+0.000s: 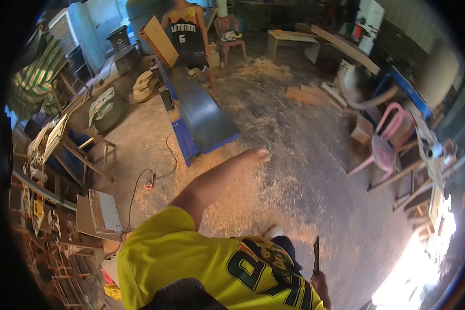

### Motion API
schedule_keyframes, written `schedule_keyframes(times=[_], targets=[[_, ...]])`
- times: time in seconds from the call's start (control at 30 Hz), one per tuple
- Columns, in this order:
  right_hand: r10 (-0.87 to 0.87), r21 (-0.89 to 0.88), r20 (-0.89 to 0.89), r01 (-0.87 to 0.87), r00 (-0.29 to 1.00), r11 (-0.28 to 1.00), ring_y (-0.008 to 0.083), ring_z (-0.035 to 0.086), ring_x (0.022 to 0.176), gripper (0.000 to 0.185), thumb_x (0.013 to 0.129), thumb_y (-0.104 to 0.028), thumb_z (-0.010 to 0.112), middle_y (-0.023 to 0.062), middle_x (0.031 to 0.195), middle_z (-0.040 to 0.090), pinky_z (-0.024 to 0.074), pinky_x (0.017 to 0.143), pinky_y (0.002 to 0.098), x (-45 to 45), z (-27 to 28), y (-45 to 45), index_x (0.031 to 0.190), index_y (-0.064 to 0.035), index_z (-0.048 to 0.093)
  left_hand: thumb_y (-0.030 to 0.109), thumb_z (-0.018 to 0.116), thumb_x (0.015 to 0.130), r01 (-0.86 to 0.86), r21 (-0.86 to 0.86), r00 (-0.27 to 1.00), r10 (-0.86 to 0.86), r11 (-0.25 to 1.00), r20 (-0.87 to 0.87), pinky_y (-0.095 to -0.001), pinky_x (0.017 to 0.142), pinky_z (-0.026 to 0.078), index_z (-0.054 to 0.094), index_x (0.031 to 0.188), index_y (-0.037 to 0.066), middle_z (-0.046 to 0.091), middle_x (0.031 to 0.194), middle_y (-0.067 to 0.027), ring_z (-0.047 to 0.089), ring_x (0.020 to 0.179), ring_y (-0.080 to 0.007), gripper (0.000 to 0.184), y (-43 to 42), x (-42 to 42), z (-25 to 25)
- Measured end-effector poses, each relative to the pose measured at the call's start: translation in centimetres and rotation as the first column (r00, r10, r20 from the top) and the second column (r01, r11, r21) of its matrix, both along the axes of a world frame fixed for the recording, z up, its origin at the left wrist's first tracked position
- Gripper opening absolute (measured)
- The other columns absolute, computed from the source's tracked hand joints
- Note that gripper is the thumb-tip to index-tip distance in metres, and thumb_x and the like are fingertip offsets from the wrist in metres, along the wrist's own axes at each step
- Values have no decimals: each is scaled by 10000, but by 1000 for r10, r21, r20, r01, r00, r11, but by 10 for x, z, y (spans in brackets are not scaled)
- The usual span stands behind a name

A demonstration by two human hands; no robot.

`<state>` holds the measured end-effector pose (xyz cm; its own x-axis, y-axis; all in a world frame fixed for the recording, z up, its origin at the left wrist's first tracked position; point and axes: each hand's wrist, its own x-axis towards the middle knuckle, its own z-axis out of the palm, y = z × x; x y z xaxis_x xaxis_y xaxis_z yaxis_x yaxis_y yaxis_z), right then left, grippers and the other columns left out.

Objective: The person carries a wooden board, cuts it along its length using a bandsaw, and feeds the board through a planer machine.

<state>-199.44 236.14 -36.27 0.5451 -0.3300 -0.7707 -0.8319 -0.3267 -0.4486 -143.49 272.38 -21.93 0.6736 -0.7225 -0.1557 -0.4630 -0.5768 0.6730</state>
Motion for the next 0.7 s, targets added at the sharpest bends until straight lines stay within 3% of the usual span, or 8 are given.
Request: schedule_keyframes(times=[0.17, 0.3, 0.37, 0.4, 0.47, 0.57, 0.6, 0.7], targets=[[102, 20, 1, -102, 995, 995, 248, 590, 529, 120, 805, -116, 615, 118, 663, 592, 462, 448, 377, 147, -40, -92, 897, -43, 593, 399, 515, 938, 276, 229, 946, -305, 933, 105, -415, 966, 432, 472, 1318, 62, 525, 1301, -152, 518, 1189, -290, 510, -56, 85, 99], [261, 47, 39, -263, 965, 964, 248, 573, 489, 89, 809, -61, 595, 123, 641, 573, 448, 405, 375, 301, -59, -176, 892, -35, 572, 417, 538, 906, -50, 23, 995, 52, 998, -89, -433, 906, 450, 491, 1298, 86, 581, 1193, -182, 574, 1082, -327, 515, -32, 138, -36], [307, 70, 71, -311, 949, 948, 247, 564, 469, 81, 811, -33, 584, 125, 629, 563, 441, 383, 374, 394, -53, -219, 889, -31, 562, 491, 478, 905, -269, 86, 962, 263, 959, 73, -474, 901, 437, 595, 1162, 51, 588, 1172, -206, 566, 1080, -364, 522, 14, 147, -202], [307, 91, 91, -314, 947, 945, 247, 560, 459, 79, 813, -19, 579, 126, 623, 559, 438, 372, 374, 445, -49, -242, 888, -29, 557, 512, 439, 908, -478, 122, 861, 491, 870, -129, -477, 882, 446, 639, 1036, 13, 613, 1094, -235, 576, 1027, -402, 553, 8, 115, -145], [240, 171, 132, -261, 962, 950, 247, 551, 438, 81, 815, 9, 569, 129, 612, 549, 431, 351, 373, 557, -39, -293, 885, -25, 547, 505, 441, 909, -682, 210, 664, 713, 701, -224, -492, 845, 450, 646, 961, 11, 629, 1010, -247, 592, 948, -427, 538, 17, 75, -193], [14, 304, -47, 1, 999, 953, 221, 539, 414, 157, 840, 45, 528, 97, 571, 515, 404, 324, 349, 750, -33, -357, 933, -81, 522, 529, 468, 892, -448, 574, 604, 706, 685, -370, -499, 790, 462, 667, 944, 17, 650, 928, -236, 613, 903, -404, 551, 11, 49, -279], [258, -77, 165, -248, 952, 966, 194, 483, 382, 152, 824, 46, 500, 90, 564, 490, 377, 306, 341, 794, 9, -334, 889, -90, 502, 531, 469, 891, -426, 598, 555, 718, 679, -420, -500, 785, 462, 668, 942, 20, 651, 922, -236, 615, 897, -403, 551, 4, 53, -288], [112, 118, 426, -178, 898, 977, 152, 466, 375, 129, 858, -5, 493, 52, 597, 478, 365, 298, 301, 930, 0, -344, 925, -115, 503, 537, 472, 889, -428, 559, 559, 694, 710, -454, -502, 772, 464, 673, 936, 28, 653, 903, -235, 618, 876, -400, 549, -21, 135, -300]])
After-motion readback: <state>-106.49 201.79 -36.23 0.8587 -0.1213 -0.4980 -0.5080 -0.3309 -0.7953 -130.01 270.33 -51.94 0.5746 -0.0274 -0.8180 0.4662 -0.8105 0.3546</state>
